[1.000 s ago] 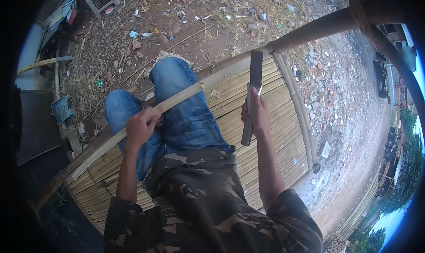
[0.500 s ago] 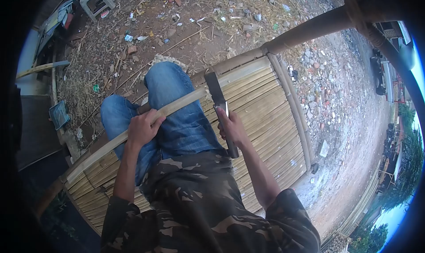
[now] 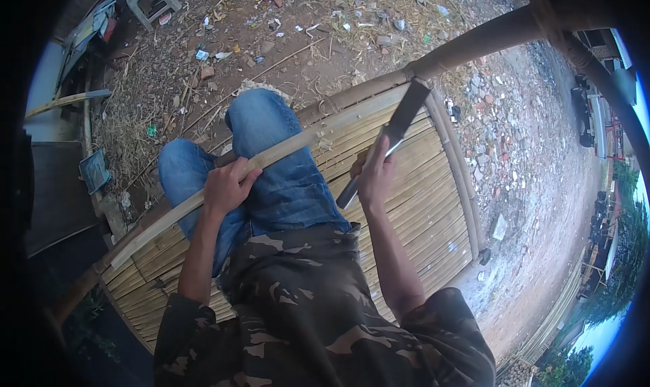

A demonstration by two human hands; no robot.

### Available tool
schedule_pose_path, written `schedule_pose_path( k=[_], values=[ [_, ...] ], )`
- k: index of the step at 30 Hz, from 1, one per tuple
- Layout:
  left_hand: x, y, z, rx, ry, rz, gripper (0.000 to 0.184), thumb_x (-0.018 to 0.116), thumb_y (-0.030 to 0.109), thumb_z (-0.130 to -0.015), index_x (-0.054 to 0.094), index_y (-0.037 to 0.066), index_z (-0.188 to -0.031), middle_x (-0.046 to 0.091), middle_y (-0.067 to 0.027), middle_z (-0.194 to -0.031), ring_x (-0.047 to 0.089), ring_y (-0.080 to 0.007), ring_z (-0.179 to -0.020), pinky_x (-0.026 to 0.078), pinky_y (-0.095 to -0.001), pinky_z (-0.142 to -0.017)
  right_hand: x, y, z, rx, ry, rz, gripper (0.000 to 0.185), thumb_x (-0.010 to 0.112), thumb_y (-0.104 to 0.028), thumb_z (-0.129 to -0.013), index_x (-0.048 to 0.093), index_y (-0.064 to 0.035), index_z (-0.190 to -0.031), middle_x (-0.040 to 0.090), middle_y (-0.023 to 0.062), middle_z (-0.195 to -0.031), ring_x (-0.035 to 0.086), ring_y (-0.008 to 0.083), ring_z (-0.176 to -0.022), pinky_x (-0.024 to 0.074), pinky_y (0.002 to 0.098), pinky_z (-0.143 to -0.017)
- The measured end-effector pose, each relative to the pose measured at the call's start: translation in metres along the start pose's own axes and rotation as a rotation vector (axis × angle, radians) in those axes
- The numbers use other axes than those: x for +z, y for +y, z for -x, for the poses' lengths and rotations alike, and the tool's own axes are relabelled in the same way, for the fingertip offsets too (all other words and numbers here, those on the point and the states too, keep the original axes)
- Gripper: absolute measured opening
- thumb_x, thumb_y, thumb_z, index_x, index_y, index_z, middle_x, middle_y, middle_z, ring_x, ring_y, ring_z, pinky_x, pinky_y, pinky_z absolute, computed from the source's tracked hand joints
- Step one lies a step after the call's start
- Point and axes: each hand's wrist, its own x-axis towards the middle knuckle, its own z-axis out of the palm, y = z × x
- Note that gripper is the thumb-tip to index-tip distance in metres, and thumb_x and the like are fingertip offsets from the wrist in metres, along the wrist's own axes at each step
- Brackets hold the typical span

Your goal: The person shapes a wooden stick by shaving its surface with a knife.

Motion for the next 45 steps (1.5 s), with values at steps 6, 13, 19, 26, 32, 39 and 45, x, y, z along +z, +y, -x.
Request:
schedule_pose_path(
  k=[6,13,19,26,32,39,45],
  values=[
    [-0.001,0.000,-0.006,-0.014,0.005,0.011,0.041,0.058,0.046,-0.094,0.056,0.006,-0.085,0.067,-0.0165,-0.071,0.067,-0.0374,-0.063,0.052,-0.0462,-0.054,-0.018,-0.021,-0.013,0.124,-0.150,0.029,0.044,0.047,-0.050,-0.100,0.042,-0.0108,-0.080,0.043,-0.0001,-0.057,0.043,0.0087,-0.042,0.0364,0.0250,-0.039],
    [0.000,-0.003,-0.006,0.004,0.028,0.023,0.041,0.057,0.047,-0.094,0.058,0.007,-0.086,0.067,-0.0164,-0.069,0.066,-0.0371,-0.062,0.052,-0.0464,-0.052,-0.022,-0.001,0.000,0.355,-0.443,0.356,0.043,0.049,-0.049,-0.100,0.043,-0.0097,-0.082,0.044,0.0001,-0.057,0.044,0.0091,-0.043,0.0372,0.0246,-0.040],
    [0.001,0.000,-0.008,-0.008,-0.037,-0.044,0.043,0.057,0.048,-0.093,0.057,0.007,-0.083,0.066,-0.0166,-0.067,0.066,-0.0372,-0.061,0.052,-0.0459,-0.051,-0.010,0.020,0.019,0.384,-0.510,0.497,0.043,0.051,-0.049,-0.099,0.043,-0.0098,-0.082,0.046,0.0008,-0.059,0.043,0.0111,-0.045,0.0374,0.0259,-0.042],
    [0.001,0.000,-0.006,-0.017,-0.013,0.025,0.044,0.056,0.049,-0.094,0.056,0.006,-0.082,0.066,-0.0168,-0.067,0.066,-0.0372,-0.061,0.052,-0.0460,-0.051,-0.007,0.005,-0.003,-0.012,0.023,-0.009,0.046,0.048,-0.052,-0.099,0.043,-0.0099,-0.081,0.042,0.0005,-0.057,0.041,0.0093,-0.043,0.0360,0.0256,-0.041],
    [0.000,0.000,-0.006,-0.013,0.024,0.031,0.045,0.057,0.049,-0.093,0.055,0.006,-0.080,0.065,-0.0161,-0.065,0.066,-0.0371,-0.060,0.051,-0.0461,-0.051,-0.031,0.002,-0.014,0.286,-0.265,0.054,0.045,0.052,-0.052,-0.097,0.043,-0.0087,-0.086,0.046,0.0014,-0.060,0.044,0.0109,-0.044,0.0386,0.0269,-0.041],
    [0.001,0.000,-0.011,-0.018,-0.013,-0.012,0.046,0.057,0.050,-0.093,0.055,0.006,-0.079,0.064,-0.0157,-0.063,0.066,-0.0367,-0.060,0.051,-0.0455,-0.051,-0.021,0.007,0.006,0.434,-0.552,0.473,0.046,0.051,-0.051,-0.098,0.047,-0.0072,-0.085,0.047,0.0024,-0.058,0.048,0.0109,-0.047,0.0402,0.0274,-0.042],
    [0.001,0.000,-0.005,-0.013,0.003,0.002,0.045,0.058,0.050,-0.092,0.056,0.007,-0.080,0.064,-0.0153,-0.063,0.066,-0.0362,-0.059,0.051,-0.0453,-0.050,-0.009,0.016,0.016,0.311,-0.292,0.208,0.043,0.052,-0.051,-0.098,0.042,-0.0110,-0.086,0.045,0.0012,-0.060,0.041,0.0102,-0.045,0.0362,0.0279,-0.042]
  ],
)
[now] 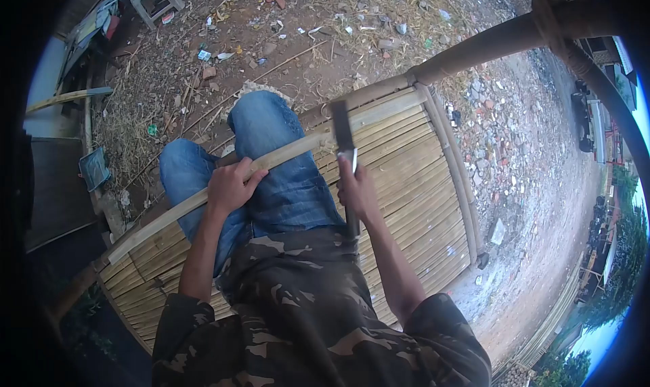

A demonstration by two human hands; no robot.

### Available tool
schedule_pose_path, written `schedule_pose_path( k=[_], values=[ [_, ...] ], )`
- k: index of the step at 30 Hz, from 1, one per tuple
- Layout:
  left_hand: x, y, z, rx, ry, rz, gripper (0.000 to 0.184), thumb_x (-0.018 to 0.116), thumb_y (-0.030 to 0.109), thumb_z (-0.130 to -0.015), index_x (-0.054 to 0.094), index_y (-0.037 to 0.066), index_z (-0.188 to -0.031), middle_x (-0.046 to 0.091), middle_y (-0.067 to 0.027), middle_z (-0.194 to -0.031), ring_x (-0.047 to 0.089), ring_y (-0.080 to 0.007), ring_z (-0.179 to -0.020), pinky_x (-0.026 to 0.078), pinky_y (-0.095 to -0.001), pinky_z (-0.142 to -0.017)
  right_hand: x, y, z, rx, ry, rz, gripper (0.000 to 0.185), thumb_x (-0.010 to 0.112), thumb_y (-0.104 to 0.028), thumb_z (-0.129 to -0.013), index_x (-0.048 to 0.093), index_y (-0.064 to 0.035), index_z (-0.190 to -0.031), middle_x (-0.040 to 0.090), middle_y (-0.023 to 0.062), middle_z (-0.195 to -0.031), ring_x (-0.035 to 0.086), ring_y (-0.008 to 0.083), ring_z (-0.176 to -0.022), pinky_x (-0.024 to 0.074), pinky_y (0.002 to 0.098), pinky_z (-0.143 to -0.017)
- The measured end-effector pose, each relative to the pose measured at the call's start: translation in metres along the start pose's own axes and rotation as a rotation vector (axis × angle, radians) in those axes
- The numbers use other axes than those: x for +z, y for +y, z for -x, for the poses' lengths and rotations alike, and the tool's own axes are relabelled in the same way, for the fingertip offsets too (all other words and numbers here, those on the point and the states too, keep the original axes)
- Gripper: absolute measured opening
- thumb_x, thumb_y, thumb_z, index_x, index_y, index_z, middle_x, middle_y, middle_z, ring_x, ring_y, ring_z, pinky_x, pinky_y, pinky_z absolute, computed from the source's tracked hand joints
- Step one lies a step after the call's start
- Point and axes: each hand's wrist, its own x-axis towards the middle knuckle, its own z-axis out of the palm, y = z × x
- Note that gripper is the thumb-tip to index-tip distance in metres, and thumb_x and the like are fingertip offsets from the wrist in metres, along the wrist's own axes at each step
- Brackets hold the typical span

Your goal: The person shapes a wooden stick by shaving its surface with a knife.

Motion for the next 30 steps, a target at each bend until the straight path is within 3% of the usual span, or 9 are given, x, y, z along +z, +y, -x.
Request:
schedule_pose_path(
  k=[2,7,9,11,15,19,25,27,30],
  values=[
    [0.001,0.001,-0.004,0.017,-0.003,-0.034,0.045,0.058,0.050,-0.092,0.056,0.007,-0.079,0.064,-0.0149,-0.063,0.066,-0.0361,-0.058,0.051,-0.0452,-0.050,-0.009,0.000,0.005,0.214,-0.278,0.251,0.043,0.053,-0.050,-0.098,0.045,-0.0104,-0.084,0.044,-0.0003,-0.059,0.042,0.0094,-0.044,0.0354,0.0272,-0.040],
    [-0.003,0.004,-0.003,-0.004,0.023,0.021,0.046,0.058,0.050,-0.093,0.055,0.007,-0.078,0.064,-0.0149,-0.062,0.065,-0.0359,-0.058,0.051,-0.0452,-0.049,-0.011,-0.024,-0.013,-0.333,0.309,-0.370,0.048,0.047,-0.052,-0.099,0.043,-0.0099,-0.078,0.044,0.0010,-0.055,0.046,0.0101,-0.045,0.0388,0.0271,-0.041],
    [-0.001,-0.001,-0.002,0.006,0.008,-0.013,0.046,0.058,0.050,-0.093,0.055,0.007,-0.078,0.064,-0.0149,-0.061,0.065,-0.0360,-0.058,0.051,-0.0452,-0.049,-0.007,0.005,-0.007,-0.026,-0.059,0.220,0.047,0.049,-0.052,-0.098,0.046,-0.0088,-0.081,0.045,0.0016,-0.056,0.045,0.0110,-0.045,0.0396,0.0283,-0.042],
    [0.000,0.001,-0.005,0.004,-0.022,-0.045,0.046,0.058,0.051,-0.092,0.055,0.007,-0.078,0.063,-0.0149,-0.061,0.065,-0.0361,-0.058,0.051,-0.0452,-0.049,-0.008,0.005,0.007,0.161,-0.270,0.331,0.046,0.050,-0.050,-0.099,0.050,-0.0062,-0.085,0.048,0.0020,-0.057,0.046,0.0100,-0.044,0.0387,0.0270,-0.040],
    [-0.002,0.003,-0.004,-0.029,0.009,0.026,0.047,0.057,0.051,-0.092,0.056,0.007,-0.078,0.063,-0.0153,-0.061,0.065,-0.0365,-0.057,0.051,-0.0455,-0.050,-0.007,-0.021,-0.011,-0.204,0.179,-0.303,0.045,0.049,-0.051,-0.099,0.042,-0.0107,-0.080,0.041,-0.0002,-0.059,0.042,0.0086,-0.043,0.0361,0.0261,-0.039],
    [-0.001,0.003,-0.002,-0.009,-0.007,-0.020,0.047,0.057,0.052,-0.092,0.057,0.007,-0.079,0.064,-0.0155,-0.062,0.065,-0.0366,-0.058,0.051,-0.0460,-0.050,0.001,-0.005,0.011,0.199,-0.313,0.361,0.043,0.050,-0.048,-0.099,0.049,-0.0061,-0.090,0.050,0.0017,-0.062,0.047,0.0097,-0.046,0.0397,0.0269,-0.042],
    [0.000,0.006,-0.004,-0.025,-0.004,0.025,0.047,0.057,0.051,-0.092,0.056,0.007,-0.078,0.064,-0.0154,-0.063,0.065,-0.0361,-0.057,0.051,-0.0458,-0.050,-0.001,-0.016,-0.013,-0.274,0.301,-0.291,0.044,0.049,-0.051,-0.099,0.043,-0.0093,-0.088,0.045,0.0013,-0.062,0.045,0.0094,-0.047,0.0388,0.0254,-0.042],
    [-0.001,0.003,-0.006,0.006,0.037,0.021,0.046,0.057,0.051,-0.093,0.057,0.007,-0.079,0.064,-0.0147,-0.061,0.065,-0.0360,-0.056,0.051,-0.0457,-0.049,0.002,0.000,0.008,0.207,-0.370,0.327,0.046,0.049,-0.052,-0.098,0.044,-0.0084,-0.088,0.046,0.0016,-0.061,0.045,0.0102,-0.047,0.0390,0.0261,-0.043],
    [-0.003,0.002,-0.007,0.009,0.018,0.018,0.044,0.058,0.049,-0.093,0.058,0.006,-0.082,0.063,-0.0138,-0.061,0.065,-0.0356,-0.057,0.050,-0.0452,-0.050,-0.004,-0.007,0.000,0.144,-0.265,0.297,0.045,0.050,-0.052,-0.098,0.045,-0.0086,-0.085,0.046,0.0011,-0.061,0.045,0.0102,-0.046,0.0383,0.0265,-0.042]
  ],
)
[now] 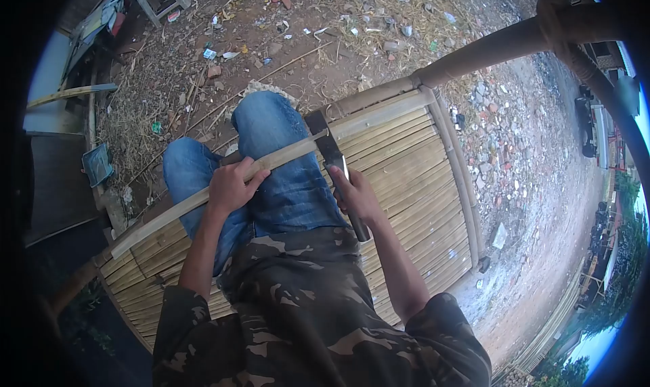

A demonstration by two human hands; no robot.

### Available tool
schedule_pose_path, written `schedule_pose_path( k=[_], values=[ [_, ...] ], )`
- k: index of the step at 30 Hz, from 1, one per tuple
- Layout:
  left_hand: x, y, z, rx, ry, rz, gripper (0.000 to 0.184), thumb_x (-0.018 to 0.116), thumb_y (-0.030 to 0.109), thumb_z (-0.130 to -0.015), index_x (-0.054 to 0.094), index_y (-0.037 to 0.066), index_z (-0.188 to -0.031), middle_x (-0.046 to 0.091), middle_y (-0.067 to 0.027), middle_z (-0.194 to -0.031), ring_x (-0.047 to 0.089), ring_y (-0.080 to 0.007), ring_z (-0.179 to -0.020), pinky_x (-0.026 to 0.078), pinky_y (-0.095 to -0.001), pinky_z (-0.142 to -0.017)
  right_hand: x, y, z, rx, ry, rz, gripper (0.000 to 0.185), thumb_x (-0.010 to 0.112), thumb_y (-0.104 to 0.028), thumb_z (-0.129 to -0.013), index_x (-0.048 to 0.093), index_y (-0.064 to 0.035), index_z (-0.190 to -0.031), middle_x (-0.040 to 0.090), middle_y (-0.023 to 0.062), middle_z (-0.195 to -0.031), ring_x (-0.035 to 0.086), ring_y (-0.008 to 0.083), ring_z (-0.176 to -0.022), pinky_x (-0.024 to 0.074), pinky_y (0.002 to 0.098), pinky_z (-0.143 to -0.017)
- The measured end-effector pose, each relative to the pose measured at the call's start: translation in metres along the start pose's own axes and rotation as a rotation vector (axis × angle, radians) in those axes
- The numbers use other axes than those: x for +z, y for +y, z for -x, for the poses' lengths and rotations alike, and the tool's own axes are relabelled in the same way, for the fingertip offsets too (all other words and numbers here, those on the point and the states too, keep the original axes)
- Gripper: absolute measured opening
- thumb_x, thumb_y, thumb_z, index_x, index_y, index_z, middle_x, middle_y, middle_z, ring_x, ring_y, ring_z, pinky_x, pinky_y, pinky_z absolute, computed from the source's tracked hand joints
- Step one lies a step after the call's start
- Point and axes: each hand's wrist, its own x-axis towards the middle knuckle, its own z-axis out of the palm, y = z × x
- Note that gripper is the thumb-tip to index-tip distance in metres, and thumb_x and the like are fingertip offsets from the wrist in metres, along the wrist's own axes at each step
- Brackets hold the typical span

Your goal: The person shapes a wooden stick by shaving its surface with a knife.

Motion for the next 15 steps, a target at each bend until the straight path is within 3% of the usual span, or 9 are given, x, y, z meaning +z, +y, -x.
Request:
schedule_pose_path(
  k=[2,5,9,13,15],
  values=[
    [-0.009,0.002,0.006,-0.030,-0.038,0.004,0.043,0.058,0.049,-0.093,0.059,0.006,-0.084,0.063,-0.0136,-0.063,0.065,-0.0354,-0.058,0.050,-0.0450,-0.051,-0.006,-0.009,-0.002,-0.011,0.054,-0.246,0.043,0.051,-0.050,-0.098,0.045,-0.0104,-0.084,0.045,0.0004,-0.060,0.044,0.0093,-0.045,0.0382,0.0254,-0.041],
    [-0.023,-0.012,0.027,0.022,0.070,-0.044,0.042,0.058,0.047,-0.093,0.060,0.005,-0.088,0.064,-0.0134,-0.069,0.066,-0.0348,-0.064,0.051,-0.0442,-0.055,-0.018,-0.016,-0.001,-0.046,0.152,-0.345,0.044,0.051,-0.050,-0.098,0.047,-0.0085,-0.086,0.048,0.0028,-0.060,0.045,0.0115,-0.043,0.0375,0.0260,-0.039],
    [-0.017,-0.019,0.032,-0.039,0.048,-0.051,0.041,0.057,0.045,-0.094,0.058,0.004,-0.088,0.065,-0.0135,-0.073,0.066,-0.0342,-0.067,0.051,-0.0439,-0.056,-0.054,-0.036,-0.001,-0.158,0.310,-0.257,0.043,0.051,-0.050,-0.098,0.047,-0.0087,-0.086,0.048,0.0027,-0.060,0.045,0.0111,-0.043,0.0379,0.0263,-0.039],
    [-0.007,-0.009,0.016,-0.022,0.018,-0.032,0.043,0.056,0.047,-0.094,0.057,0.005,-0.085,0.064,-0.0132,-0.069,0.066,-0.0338,-0.063,0.051,-0.0434,-0.053,-0.080,-0.070,0.009,-0.485,0.552,-0.497,0.043,0.051,-0.051,-0.097,0.049,-0.0091,-0.089,0.046,0.0011,-0.063,0.044,0.0099,-0.049,0.0393,0.0261,-0.047],
    [-0.002,-0.001,0.007,0.003,0.012,-0.040,0.044,0.056,0.048,-0.094,0.056,0.006,-0.083,0.064,-0.0131,-0.066,0.066,-0.0338,-0.061,0.051,-0.0434,-0.051,-0.072,-0.072,0.008,-0.540,0.630,-0.567,0.043,0.051,-0.052,-0.098,0.049,-0.0094,-0.090,0.045,0.0006,-0.065,0.043,0.0100,-0.051,0.0392,0.0261,-0.049]
  ],
)
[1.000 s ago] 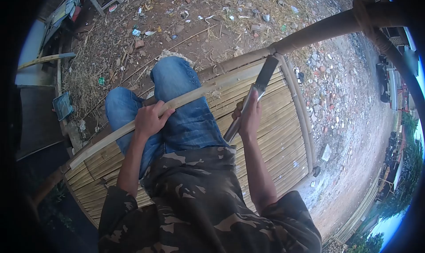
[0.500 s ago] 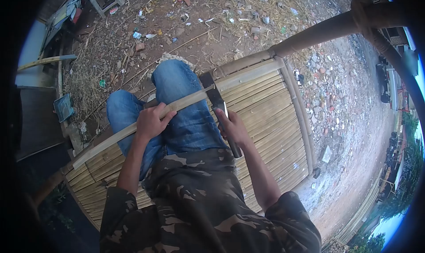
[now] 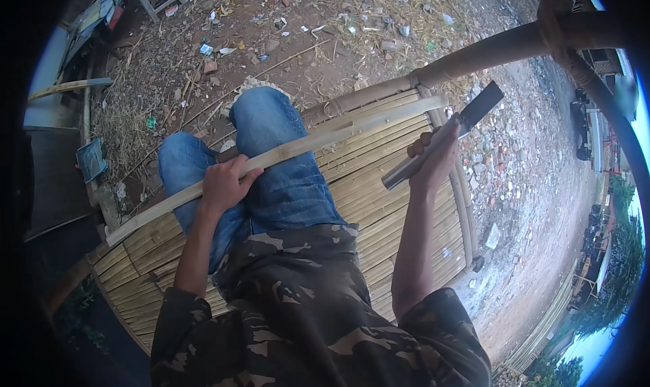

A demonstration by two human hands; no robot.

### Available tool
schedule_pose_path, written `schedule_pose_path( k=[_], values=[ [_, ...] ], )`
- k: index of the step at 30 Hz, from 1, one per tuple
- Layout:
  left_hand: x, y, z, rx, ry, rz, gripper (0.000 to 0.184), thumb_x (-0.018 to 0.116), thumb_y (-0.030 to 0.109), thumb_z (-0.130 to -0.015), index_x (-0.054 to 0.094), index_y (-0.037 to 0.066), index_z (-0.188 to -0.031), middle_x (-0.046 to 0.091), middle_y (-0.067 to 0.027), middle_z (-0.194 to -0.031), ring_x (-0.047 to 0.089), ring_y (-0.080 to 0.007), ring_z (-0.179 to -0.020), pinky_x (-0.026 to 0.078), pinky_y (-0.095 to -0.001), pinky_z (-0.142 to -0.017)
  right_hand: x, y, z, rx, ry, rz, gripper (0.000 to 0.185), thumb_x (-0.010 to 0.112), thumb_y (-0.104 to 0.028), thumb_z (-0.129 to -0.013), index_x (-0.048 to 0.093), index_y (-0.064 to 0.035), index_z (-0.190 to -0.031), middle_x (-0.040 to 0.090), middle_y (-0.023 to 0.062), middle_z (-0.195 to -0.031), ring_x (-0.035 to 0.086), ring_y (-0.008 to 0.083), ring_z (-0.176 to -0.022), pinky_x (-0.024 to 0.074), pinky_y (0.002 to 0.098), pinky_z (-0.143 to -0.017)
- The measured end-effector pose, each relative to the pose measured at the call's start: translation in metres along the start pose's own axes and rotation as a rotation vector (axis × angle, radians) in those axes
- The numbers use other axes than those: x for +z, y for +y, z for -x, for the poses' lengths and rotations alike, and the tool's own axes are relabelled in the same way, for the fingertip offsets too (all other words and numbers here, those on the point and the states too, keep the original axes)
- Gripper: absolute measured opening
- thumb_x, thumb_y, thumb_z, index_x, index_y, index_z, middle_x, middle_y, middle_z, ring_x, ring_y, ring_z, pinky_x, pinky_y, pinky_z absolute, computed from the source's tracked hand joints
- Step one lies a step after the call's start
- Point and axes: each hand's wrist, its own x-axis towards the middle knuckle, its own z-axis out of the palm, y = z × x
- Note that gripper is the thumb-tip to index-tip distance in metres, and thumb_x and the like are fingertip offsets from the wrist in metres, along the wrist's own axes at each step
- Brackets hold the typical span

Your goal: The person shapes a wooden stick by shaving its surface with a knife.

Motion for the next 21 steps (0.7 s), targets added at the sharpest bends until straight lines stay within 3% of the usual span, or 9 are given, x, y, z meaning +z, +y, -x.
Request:
schedule_pose_path(
  k=[2,4,7,10,12,14,16,20,21],
  values=[
    [0.004,0.004,-0.005,0.029,-0.009,-0.009,0.045,0.056,0.049,-0.094,0.055,0.006,-0.081,0.063,-0.0131,-0.064,0.066,-0.0338,-0.059,0.050,-0.0434,-0.050,0.011,0.032,0.014,-0.087,0.148,-0.058,0.043,0.051,-0.052,-0.097,0.050,-0.0088,-0.091,0.046,0.0007,-0.064,0.044,0.0107,-0.049,0.0387,0.0259,-0.047],
    [0.008,0.005,-0.006,0.028,-0.014,-0.036,0.046,0.056,0.050,-0.094,0.054,0.007,-0.078,0.063,-0.0130,-0.063,0.066,-0.0340,-0.058,0.051,-0.0435,-0.049,0.003,0.064,0.046,0.504,-0.462,0.551,0.044,0.052,-0.052,-0.097,0.048,-0.0085,-0.089,0.047,0.0011,-0.063,0.045,0.0114,-0.047,0.0386,0.0262,-0.045],
    [0.006,0.001,0.000,0.037,0.003,-0.010,0.047,0.055,0.051,-0.094,0.053,0.007,-0.077,0.064,-0.0135,-0.063,0.066,-0.0340,-0.058,0.051,-0.0433,-0.049,-0.004,0.060,0.046,0.548,-0.537,0.587,0.044,0.052,-0.051,-0.098,0.047,-0.0085,-0.085,0.047,0.0015,-0.062,0.045,0.0117,-0.046,0.0379,0.0264,-0.043],
    [0.009,0.003,-0.001,0.024,-0.007,-0.044,0.048,0.055,0.052,-0.094,0.054,0.007,-0.077,0.065,-0.0144,-0.065,0.067,-0.0339,-0.059,0.051,-0.0428,-0.050,-0.005,0.043,0.024,0.208,-0.162,0.061,0.045,0.051,-0.051,-0.098,0.045,-0.0092,-0.083,0.047,0.0020,-0.061,0.046,0.0118,-0.045,0.0378,0.0265,-0.041],
    [0.013,0.006,-0.002,0.022,-0.012,-0.040,0.048,0.055,0.052,-0.093,0.054,0.007,-0.077,0.065,-0.0146,-0.064,0.066,-0.0339,-0.058,0.051,-0.0428,-0.049,0.012,0.061,0.039,0.048,0.076,0.091,0.045,0.051,-0.052,-0.098,0.044,-0.0094,-0.083,0.047,0.0023,-0.061,0.045,0.0117,-0.045,0.0377,0.0264,-0.042],
    [0.014,0.007,-0.003,0.015,0.000,-0.043,0.049,0.055,0.052,-0.093,0.054,0.007,-0.077,0.064,-0.0147,-0.064,0.066,-0.0339,-0.058,0.051,-0.0428,-0.049,0.003,0.077,0.064,0.553,-0.593,0.588,0.046,0.048,-0.050,-0.099,0.044,-0.0068,-0.087,0.050,0.0038,-0.063,0.047,0.0111,-0.046,0.0408,0.0263,-0.042],
    [0.012,0.006,-0.001,0.014,-0.002,-0.022,0.048,0.056,0.051,-0.093,0.054,0.007,-0.077,0.064,-0.0146,-0.062,0.066,-0.0340,-0.056,0.050,-0.0427,-0.048,-0.003,0.069,0.056,0.572,-0.619,0.522,0.045,0.048,-0.050,-0.100,0.044,-0.0074,-0.086,0.048,0.0028,-0.062,0.046,0.0105,-0.046,0.0404,0.0263,-0.042],
    [0.016,0.010,0.001,-0.005,0.035,-0.029,0.048,0.056,0.051,-0.093,0.055,0.007,-0.076,0.063,-0.0141,-0.061,0.065,-0.0338,-0.055,0.050,-0.0426,-0.047,0.010,0.051,0.036,0.104,0.003,0.027,0.044,0.049,-0.052,-0.099,0.043,-0.0106,-0.084,0.043,0.0007,-0.059,0.043,0.0090,-0.046,0.0385,0.0254,-0.043],
    [0.016,0.011,-0.001,-0.002,0.031,-0.034,0.048,0.057,0.051,-0.093,0.055,0.007,-0.076,0.064,-0.0141,-0.061,0.065,-0.0336,-0.055,0.050,-0.0424,-0.047,0.007,0.068,0.044,0.178,-0.139,0.158,0.043,0.050,-0.052,-0.099,0.043,-0.0104,-0.086,0.043,0.0007,-0.059,0.042,0.0092,-0.046,0.0386,0.0255,-0.044]
  ],
)
